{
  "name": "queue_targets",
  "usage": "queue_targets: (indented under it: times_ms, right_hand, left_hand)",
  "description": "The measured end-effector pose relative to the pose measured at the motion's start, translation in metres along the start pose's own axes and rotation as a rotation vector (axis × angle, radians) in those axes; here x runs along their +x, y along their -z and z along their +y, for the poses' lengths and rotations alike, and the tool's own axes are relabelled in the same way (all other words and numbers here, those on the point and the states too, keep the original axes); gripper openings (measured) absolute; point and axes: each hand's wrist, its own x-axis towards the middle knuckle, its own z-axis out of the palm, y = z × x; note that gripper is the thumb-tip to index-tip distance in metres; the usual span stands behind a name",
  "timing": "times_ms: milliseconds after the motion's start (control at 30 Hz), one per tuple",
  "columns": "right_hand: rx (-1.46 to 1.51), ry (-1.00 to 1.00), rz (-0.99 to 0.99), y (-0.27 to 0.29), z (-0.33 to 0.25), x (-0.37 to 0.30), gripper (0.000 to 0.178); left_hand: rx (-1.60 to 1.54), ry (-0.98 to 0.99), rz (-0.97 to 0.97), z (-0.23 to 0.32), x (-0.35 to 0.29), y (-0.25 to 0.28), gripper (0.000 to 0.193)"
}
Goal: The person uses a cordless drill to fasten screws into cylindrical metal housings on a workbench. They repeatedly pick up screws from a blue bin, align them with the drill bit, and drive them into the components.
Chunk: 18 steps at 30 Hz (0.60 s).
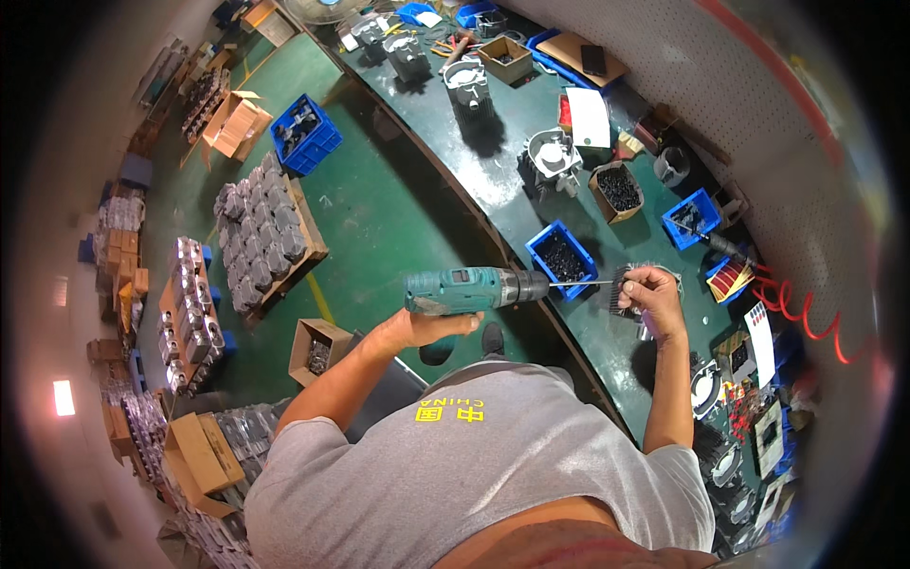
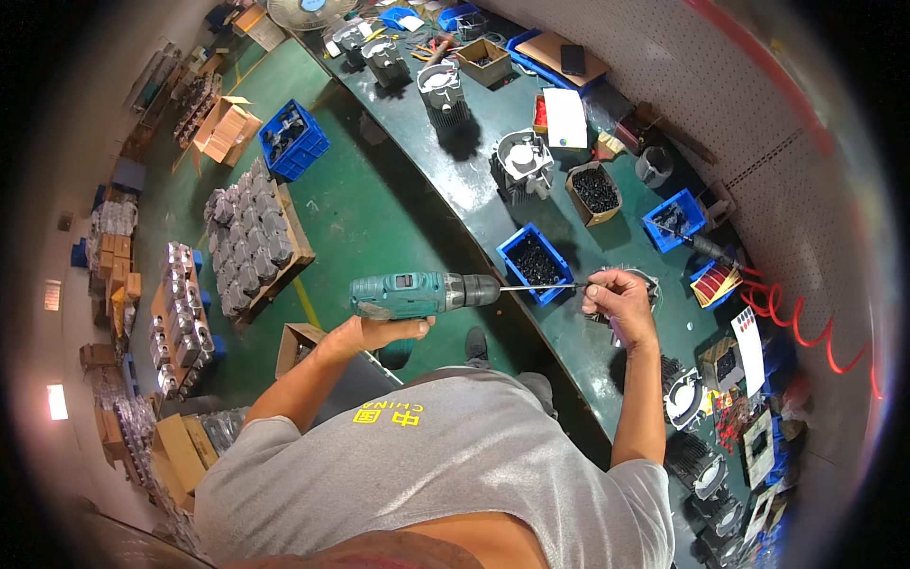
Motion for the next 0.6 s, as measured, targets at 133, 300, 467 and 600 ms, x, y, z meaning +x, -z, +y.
queue_targets:
  times_ms: [133,300,467,600]
  right_hand:
    - [0.041,0.004,-0.046,-0.001,0.001,-0.001,0.017]
    - [0.021,0.004,-0.054,-0.005,-0.003,0.004,0.016]
    - [-0.004,-0.007,-0.001,0.0,-0.002,-0.005,0.017]
    - [-0.066,-0.01,0.006,-0.004,-0.008,-0.005,0.019]
  left_hand:
    - [-0.027,-0.021,0.005,-0.002,-0.005,-0.002,0.023]
    - [-0.057,0.025,0.009,-0.005,-0.007,0.002,0.025]
    - [-0.032,0.009,0.023,0.0,-0.004,0.0,0.026]
    - [0.029,-0.051,0.055,-0.008,-0.001,0.002,0.025]
